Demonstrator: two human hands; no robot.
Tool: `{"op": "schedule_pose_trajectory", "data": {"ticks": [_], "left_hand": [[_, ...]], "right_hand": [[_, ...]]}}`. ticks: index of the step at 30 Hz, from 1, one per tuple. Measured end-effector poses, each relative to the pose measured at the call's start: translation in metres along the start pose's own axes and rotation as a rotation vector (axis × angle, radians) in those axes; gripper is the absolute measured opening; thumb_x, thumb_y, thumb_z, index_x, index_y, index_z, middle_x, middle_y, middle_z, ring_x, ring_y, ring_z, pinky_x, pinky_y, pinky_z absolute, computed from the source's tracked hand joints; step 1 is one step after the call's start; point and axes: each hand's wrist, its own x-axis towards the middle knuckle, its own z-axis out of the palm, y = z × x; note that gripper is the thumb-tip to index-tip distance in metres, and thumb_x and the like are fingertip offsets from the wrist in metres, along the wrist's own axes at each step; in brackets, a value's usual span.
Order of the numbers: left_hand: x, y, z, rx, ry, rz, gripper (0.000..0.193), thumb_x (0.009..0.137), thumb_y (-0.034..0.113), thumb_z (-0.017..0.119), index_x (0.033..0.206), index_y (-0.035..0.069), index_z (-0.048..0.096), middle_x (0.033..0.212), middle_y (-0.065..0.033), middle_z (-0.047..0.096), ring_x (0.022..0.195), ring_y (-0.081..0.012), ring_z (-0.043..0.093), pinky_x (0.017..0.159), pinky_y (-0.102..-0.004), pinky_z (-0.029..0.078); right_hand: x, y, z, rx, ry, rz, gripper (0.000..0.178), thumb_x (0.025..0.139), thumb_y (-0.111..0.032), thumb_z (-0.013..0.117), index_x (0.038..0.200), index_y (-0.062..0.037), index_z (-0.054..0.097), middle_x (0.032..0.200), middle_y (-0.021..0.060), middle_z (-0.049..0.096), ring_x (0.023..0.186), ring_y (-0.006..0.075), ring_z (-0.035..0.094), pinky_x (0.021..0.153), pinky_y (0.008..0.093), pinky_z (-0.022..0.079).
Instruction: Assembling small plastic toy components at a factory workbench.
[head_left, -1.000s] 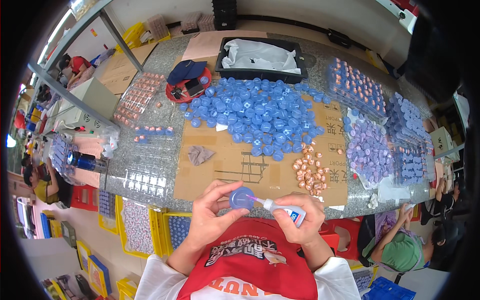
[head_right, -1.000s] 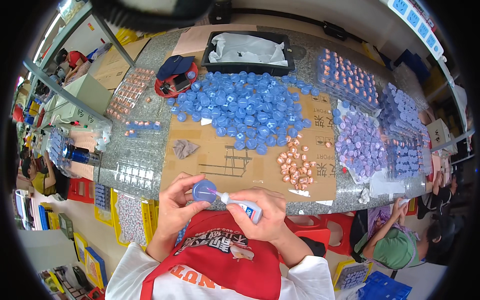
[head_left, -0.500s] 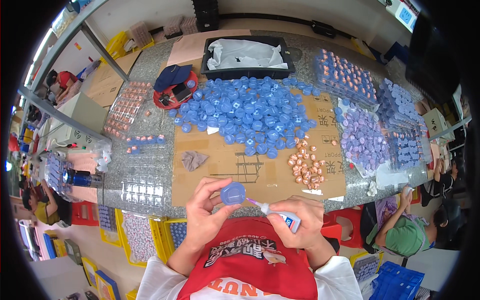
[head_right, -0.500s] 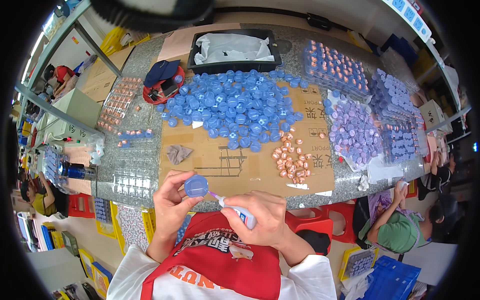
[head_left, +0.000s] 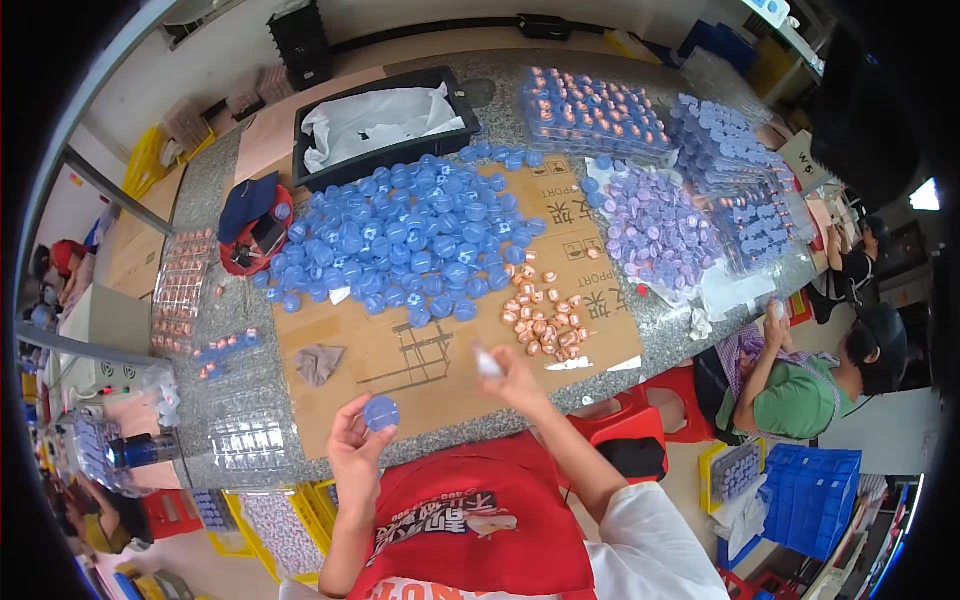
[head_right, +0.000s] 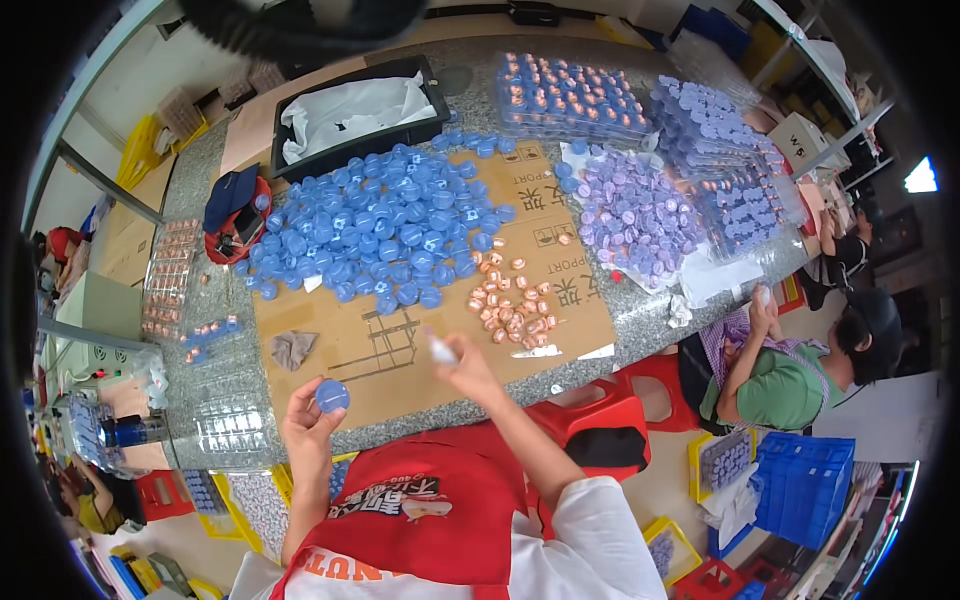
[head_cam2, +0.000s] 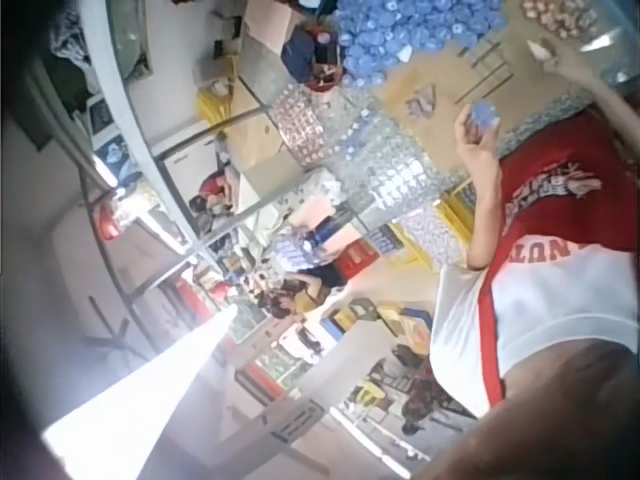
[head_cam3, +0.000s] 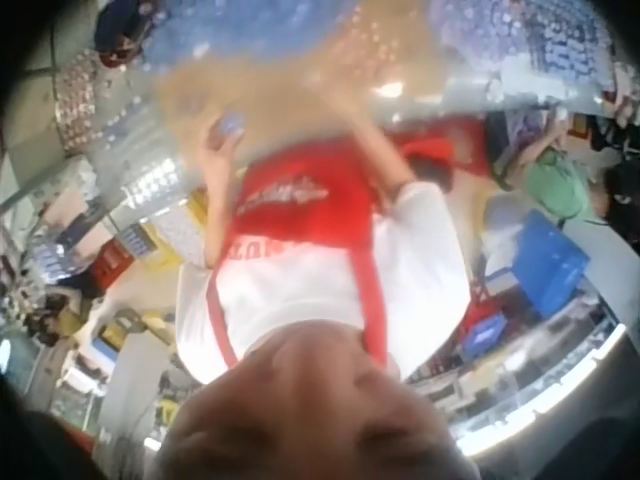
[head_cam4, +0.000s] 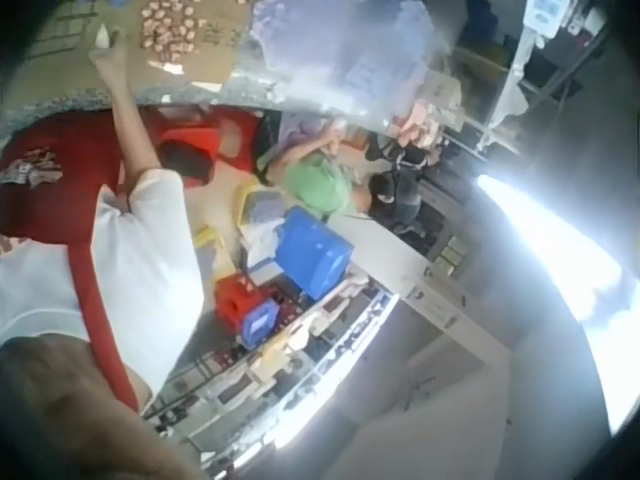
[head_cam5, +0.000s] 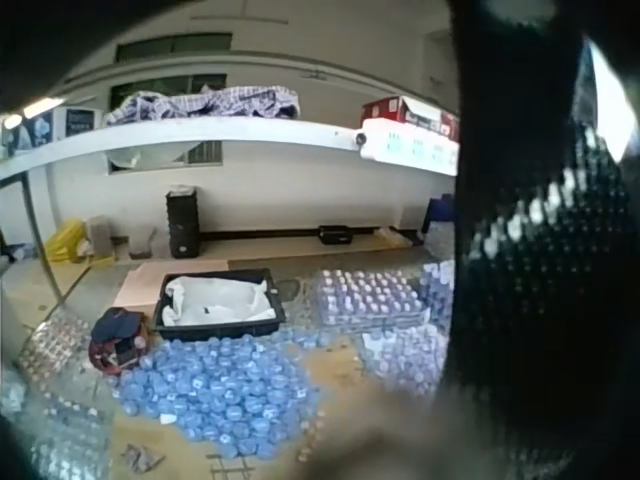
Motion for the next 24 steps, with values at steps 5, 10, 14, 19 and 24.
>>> {"op": "schedule_pose_trajectory", "data": {"ticks": [5,10,14,19,24], "left_hand": [[-0.001,-0.011,0.013,-0.018,-0.005,-0.042,0.042,0.071,-0.013,0.055,0.11,-0.002,0.045,0.099,-0.01,0.057,0.091,-0.0144,0.055,0.076,-0.0237,0.045],[0.0,-0.011,0.016,-0.032,0.007,-0.056,0.042,0.071,-0.013,0.055,0.11,-0.002,0.045,0.099,-0.01,0.057,0.09,-0.0141,0.055,0.076,-0.0235,0.045],[-0.002,-0.01,0.008,-0.063,0.066,-0.039,0.041,0.071,-0.013,0.055,0.11,-0.002,0.045,0.097,-0.0097,0.057,0.09,-0.0139,0.055,0.075,-0.0233,0.045],[-0.001,-0.012,0.013,-0.082,-0.008,-0.071,0.042,0.071,-0.012,0.056,0.11,-0.003,0.046,0.097,-0.0095,0.057,0.09,-0.014,0.055,0.076,-0.0239,0.045],[0.003,-0.019,-0.002,-0.125,-0.051,-0.109,0.043,0.07,-0.012,0.057,0.11,-0.002,0.046,0.097,-0.0093,0.057,0.09,-0.0142,0.055,0.077,-0.0246,0.045]], "right_hand": [[0.088,0.04,-0.021,-0.911,0.311,-0.149,0.029,0.066,-0.014,0.064,0.09,-0.001,0.052,0.081,0.0188,0.059,0.072,0.033,0.06,0.062,0.0414,0.047],[0.12,0.053,-0.037,-1.29,0.172,-0.172,0.022,0.07,-0.022,0.059,0.077,-0.0019,0.059,0.069,0.0208,0.06,0.069,0.0342,0.06,0.061,0.0438,0.047],[0.092,0.032,-0.016,-1.117,-0.145,-0.137,0.025,0.071,-0.029,0.058,0.076,-0.0053,0.063,0.071,0.0182,0.061,0.063,0.033,0.06,0.061,0.0417,0.048],[0.083,0.046,-0.005,-0.99,-0.362,0.063,0.026,0.072,-0.031,0.058,0.085,-0.01,0.065,0.076,0.0164,0.062,0.068,0.0318,0.06,0.066,0.0382,0.048],[0.045,0.074,0.009,-0.995,0.114,-0.272,0.023,0.071,-0.028,0.063,0.083,-0.0084,0.066,0.069,0.0165,0.061,0.065,0.0301,0.06,0.061,0.0391,0.048]]}}
